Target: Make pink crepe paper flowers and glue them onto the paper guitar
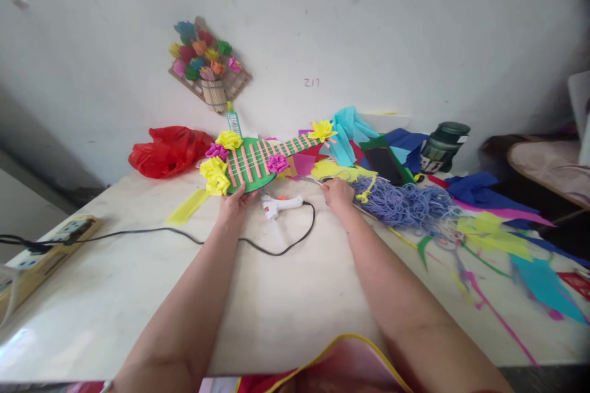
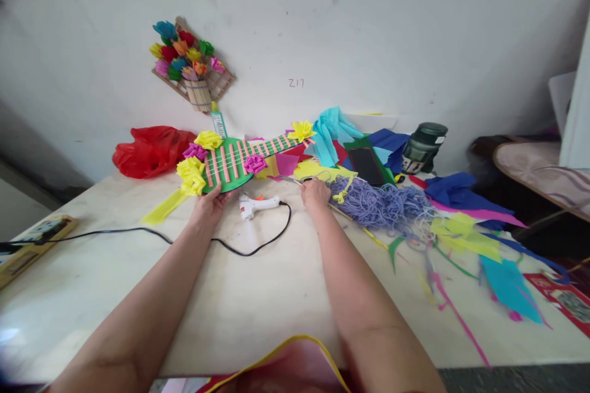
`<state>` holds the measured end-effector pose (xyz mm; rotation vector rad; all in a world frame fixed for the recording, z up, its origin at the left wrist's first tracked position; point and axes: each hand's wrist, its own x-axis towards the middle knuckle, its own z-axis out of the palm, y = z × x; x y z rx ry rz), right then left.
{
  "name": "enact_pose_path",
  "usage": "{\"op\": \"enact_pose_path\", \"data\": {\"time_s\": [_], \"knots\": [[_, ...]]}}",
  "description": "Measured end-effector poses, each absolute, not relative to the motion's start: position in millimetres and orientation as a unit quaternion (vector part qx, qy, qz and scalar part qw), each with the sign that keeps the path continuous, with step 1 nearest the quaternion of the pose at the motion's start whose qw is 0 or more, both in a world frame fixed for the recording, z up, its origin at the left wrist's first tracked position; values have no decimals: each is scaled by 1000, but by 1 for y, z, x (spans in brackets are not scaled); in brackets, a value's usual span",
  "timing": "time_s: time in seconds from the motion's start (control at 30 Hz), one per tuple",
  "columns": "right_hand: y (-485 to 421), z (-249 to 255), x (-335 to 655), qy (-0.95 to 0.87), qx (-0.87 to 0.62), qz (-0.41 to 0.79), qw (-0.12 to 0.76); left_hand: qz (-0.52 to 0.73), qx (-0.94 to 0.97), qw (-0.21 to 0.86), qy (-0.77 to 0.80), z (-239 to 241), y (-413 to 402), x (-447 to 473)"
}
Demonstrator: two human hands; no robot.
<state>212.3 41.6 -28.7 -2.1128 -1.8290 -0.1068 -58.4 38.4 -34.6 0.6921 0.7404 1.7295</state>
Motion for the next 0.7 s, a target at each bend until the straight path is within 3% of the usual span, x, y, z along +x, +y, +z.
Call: {"op": "enact_pose_path", "data": {"time_s": [0.3, 0.7], "knots": [[37, -27, 205, -644, -713, -117, 250, 761, 284, 504, 292, -41, 41, -59], [34, -27, 186, -697, -663, -119, 246, 807, 255, 426, 320, -37, 37, -49]]}}
